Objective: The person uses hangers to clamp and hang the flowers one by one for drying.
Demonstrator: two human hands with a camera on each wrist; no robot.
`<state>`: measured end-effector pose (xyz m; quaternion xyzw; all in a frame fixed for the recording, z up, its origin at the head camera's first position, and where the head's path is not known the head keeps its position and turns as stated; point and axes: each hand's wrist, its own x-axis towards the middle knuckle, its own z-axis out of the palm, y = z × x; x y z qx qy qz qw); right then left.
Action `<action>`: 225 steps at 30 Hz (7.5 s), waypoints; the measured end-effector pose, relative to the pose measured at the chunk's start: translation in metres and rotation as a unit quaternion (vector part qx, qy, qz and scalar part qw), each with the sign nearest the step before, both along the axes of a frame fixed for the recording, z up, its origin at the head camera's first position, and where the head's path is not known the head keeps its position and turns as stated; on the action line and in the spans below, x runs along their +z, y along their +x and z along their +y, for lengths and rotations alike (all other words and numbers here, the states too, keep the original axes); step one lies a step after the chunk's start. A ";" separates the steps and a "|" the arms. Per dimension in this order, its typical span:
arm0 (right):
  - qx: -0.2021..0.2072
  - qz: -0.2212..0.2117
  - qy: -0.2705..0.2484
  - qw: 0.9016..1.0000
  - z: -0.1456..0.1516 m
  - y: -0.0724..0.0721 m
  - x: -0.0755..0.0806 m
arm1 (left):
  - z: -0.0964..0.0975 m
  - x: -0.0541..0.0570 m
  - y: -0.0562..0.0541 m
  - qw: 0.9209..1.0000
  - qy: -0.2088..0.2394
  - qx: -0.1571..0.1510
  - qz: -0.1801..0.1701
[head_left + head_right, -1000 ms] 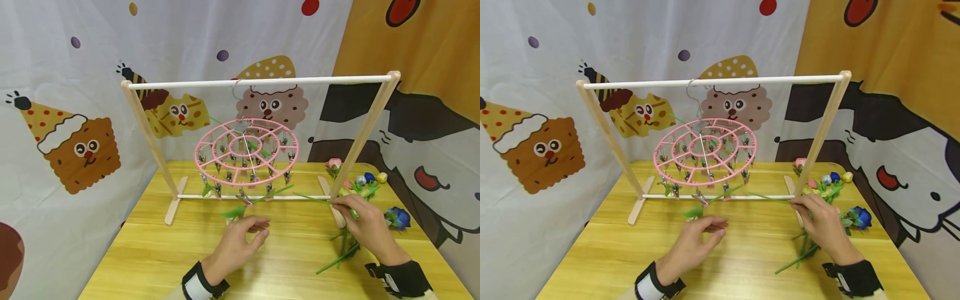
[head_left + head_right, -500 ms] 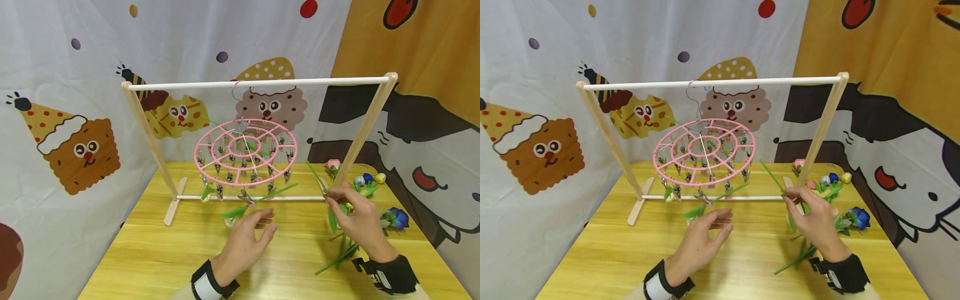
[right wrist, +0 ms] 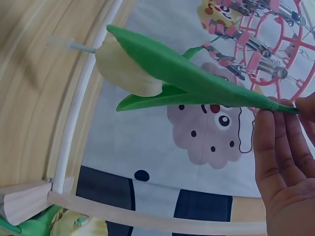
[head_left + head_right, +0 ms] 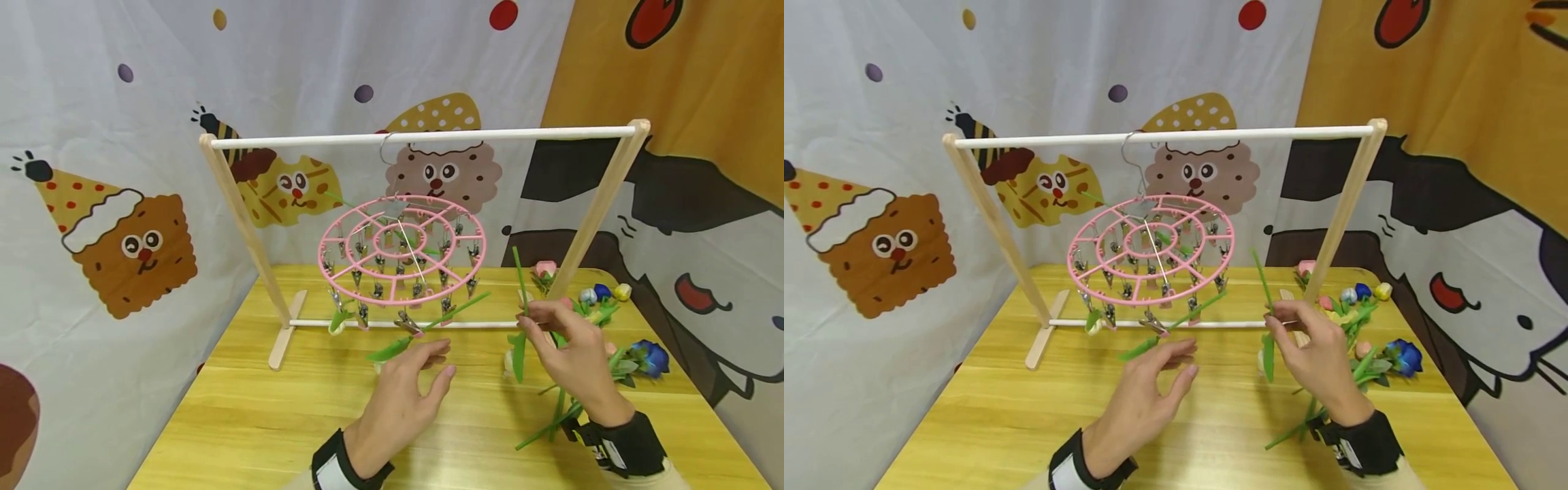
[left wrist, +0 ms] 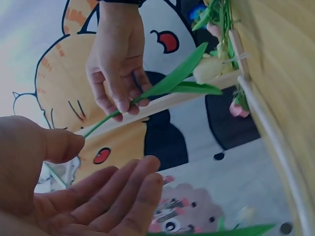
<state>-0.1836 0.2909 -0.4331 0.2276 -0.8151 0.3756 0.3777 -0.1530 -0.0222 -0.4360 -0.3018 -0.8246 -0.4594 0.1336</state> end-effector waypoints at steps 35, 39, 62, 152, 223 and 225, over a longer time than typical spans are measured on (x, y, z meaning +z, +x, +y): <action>0.099 -0.029 -0.109 0.989 -0.028 0.002 0.004 | -0.030 0.048 -0.044 0.862 -0.061 0.200 0.461; 0.113 -0.032 -0.120 0.986 -0.029 0.002 0.003 | -0.036 0.047 -0.044 0.863 -0.062 0.204 0.458; 0.193 -0.008 -0.186 0.963 -0.032 0.000 0.001 | -0.086 0.040 -0.051 0.874 -0.027 0.211 0.438; 0.241 -0.094 -0.242 0.935 -0.104 -0.009 0.004 | -0.004 0.038 -0.054 0.967 0.220 0.101 -0.075; 0.190 -0.101 -0.157 0.964 -0.099 -0.002 -0.012 | -0.034 0.026 -0.049 0.972 0.201 0.023 -0.116; 0.180 -0.107 -0.153 0.966 -0.095 -0.001 -0.013 | -0.036 0.027 -0.050 0.973 0.200 0.025 -0.112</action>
